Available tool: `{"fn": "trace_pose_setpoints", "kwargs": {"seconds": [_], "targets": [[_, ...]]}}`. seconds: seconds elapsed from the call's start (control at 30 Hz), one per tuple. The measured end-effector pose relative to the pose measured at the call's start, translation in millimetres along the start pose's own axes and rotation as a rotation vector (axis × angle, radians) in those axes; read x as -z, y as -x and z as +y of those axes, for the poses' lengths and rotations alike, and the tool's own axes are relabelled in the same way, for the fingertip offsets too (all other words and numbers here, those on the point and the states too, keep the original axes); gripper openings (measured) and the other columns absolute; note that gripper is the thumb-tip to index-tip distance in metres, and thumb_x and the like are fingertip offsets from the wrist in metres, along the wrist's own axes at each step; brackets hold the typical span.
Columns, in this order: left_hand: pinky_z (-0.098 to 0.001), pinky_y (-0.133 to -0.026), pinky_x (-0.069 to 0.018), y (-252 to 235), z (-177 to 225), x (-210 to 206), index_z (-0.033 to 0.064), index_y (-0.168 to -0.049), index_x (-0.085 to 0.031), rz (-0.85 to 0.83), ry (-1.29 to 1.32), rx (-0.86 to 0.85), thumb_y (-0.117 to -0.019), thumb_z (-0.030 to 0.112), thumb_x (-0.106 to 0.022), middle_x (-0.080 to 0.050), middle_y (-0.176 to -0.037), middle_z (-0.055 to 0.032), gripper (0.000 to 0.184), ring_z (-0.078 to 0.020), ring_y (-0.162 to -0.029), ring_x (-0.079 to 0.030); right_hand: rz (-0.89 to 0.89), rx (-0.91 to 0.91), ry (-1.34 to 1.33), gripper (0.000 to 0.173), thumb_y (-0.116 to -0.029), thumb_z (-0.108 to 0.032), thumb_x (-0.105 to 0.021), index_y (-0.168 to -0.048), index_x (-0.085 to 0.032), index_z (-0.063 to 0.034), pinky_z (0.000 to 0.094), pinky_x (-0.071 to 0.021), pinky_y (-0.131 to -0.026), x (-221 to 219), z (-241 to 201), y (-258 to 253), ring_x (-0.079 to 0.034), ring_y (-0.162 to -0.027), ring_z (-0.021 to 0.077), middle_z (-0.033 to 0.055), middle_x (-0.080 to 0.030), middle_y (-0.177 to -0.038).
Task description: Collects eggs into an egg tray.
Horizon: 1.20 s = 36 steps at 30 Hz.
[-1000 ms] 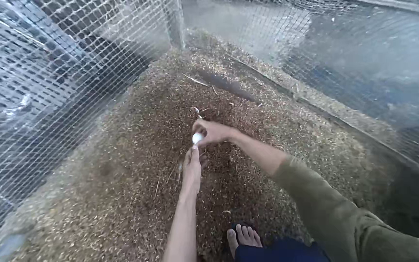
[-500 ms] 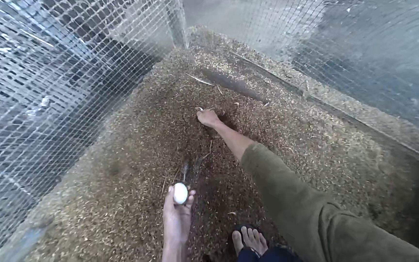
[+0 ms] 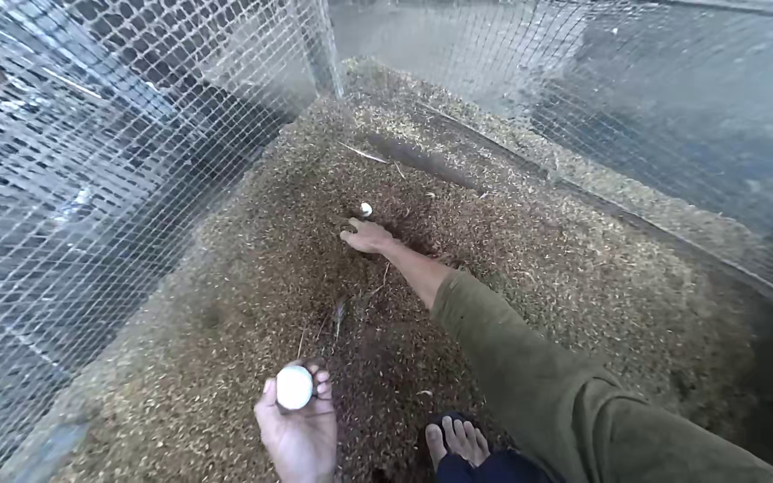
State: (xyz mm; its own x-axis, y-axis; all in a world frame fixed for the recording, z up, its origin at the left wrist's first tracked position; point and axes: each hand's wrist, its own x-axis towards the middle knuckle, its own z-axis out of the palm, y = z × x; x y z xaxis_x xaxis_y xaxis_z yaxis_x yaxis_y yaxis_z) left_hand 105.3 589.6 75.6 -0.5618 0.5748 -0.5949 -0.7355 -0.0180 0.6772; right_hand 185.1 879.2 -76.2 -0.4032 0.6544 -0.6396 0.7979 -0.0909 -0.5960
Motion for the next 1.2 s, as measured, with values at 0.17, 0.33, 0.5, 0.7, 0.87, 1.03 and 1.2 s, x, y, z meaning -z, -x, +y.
{"fn": "trace_pose_setpoints", "kwargs": {"seconds": [0.17,0.33,0.5,0.7,0.87,1.03,1.2], "targets": [[-0.0220,-0.056,-0.0596,7,11,4,0.0119,-0.094,-0.065,-0.029,0.057,-0.021,-0.1086,0.044,-0.008,-0.073,-0.078,-0.0031,0.067,-0.0104,-0.065,-0.072,-0.110,0.064,0.107,0.061,-0.0998,-0.055,-0.056,-0.150,-0.051,-0.0212,0.0698,-0.0444,-0.102,-18,-16,39,-0.056,-0.129,0.0455,0.0250,-0.052,-0.147],[-0.0226,-0.059,-0.0599,12,18,22,0.0129,-0.094,-0.067,-0.057,0.098,-0.059,-0.1072,0.047,-0.006,-0.073,-0.080,-0.0028,0.071,-0.0114,-0.068,-0.072,-0.257,0.224,0.295,0.069,-0.0960,-0.055,-0.062,-0.156,-0.044,-0.0245,0.0701,-0.0454,-0.099,-70,-39,112,-0.047,-0.136,0.0495,0.0262,-0.034,-0.159],[-0.0227,-0.060,-0.0599,21,32,48,0.0129,-0.095,-0.068,-0.037,0.093,-0.094,-0.1066,0.048,-0.005,-0.074,-0.082,-0.0030,0.073,-0.0115,-0.069,-0.072,-0.290,0.266,0.188,0.044,-0.1062,-0.038,-0.053,-0.138,-0.063,-0.0094,0.0629,-0.0443,-0.105,-18,-57,122,-0.061,-0.125,0.0383,0.0218,-0.066,-0.131],[-0.0252,-0.060,-0.0599,28,44,81,0.0111,-0.097,-0.069,-0.033,0.201,-0.120,-0.1051,0.050,-0.005,-0.074,-0.083,-0.0064,0.076,-0.0147,-0.071,-0.072,0.258,-0.008,0.100,0.037,-0.1008,-0.020,-0.058,-0.135,-0.062,-0.0063,0.0654,-0.0497,-0.098,44,10,-16,-0.064,-0.118,0.0442,0.0245,-0.067,-0.126],[-0.0272,-0.062,-0.0603,30,44,96,0.0076,-0.098,-0.070,-0.020,0.303,-0.128,-0.1049,0.050,-0.017,-0.073,-0.085,-0.0088,0.068,-0.0164,-0.072,-0.072,0.259,0.009,0.032,0.055,-0.0981,-0.027,-0.055,-0.151,-0.051,-0.0112,0.0642,-0.0410,-0.111,28,11,-55,-0.046,-0.141,0.0409,0.0211,-0.048,-0.153],[-0.0268,-0.063,-0.0603,30,46,98,0.0060,-0.098,-0.069,-0.007,0.334,-0.150,-0.1052,0.048,-0.021,-0.073,-0.085,-0.0095,0.064,-0.0163,-0.072,-0.072,0.179,-0.014,-0.014,0.060,-0.1042,-0.049,-0.046,-0.147,-0.055,-0.0070,0.0652,-0.0418,-0.110,3,-4,-51,-0.049,-0.138,0.0423,0.0234,-0.048,-0.153],[-0.0275,-0.064,-0.0607,31,46,95,0.0057,-0.098,-0.070,-0.045,0.334,-0.170,-0.1047,0.049,-0.023,-0.074,-0.088,-0.0101,0.064,-0.0173,-0.073,-0.072,0.074,0.065,0.227,0.073,-0.0967,-0.039,-0.064,-0.157,-0.037,-0.0085,0.0654,-0.0484,-0.100,-22,-35,-4,-0.053,-0.130,0.0478,0.0285,-0.041,-0.154]]}}
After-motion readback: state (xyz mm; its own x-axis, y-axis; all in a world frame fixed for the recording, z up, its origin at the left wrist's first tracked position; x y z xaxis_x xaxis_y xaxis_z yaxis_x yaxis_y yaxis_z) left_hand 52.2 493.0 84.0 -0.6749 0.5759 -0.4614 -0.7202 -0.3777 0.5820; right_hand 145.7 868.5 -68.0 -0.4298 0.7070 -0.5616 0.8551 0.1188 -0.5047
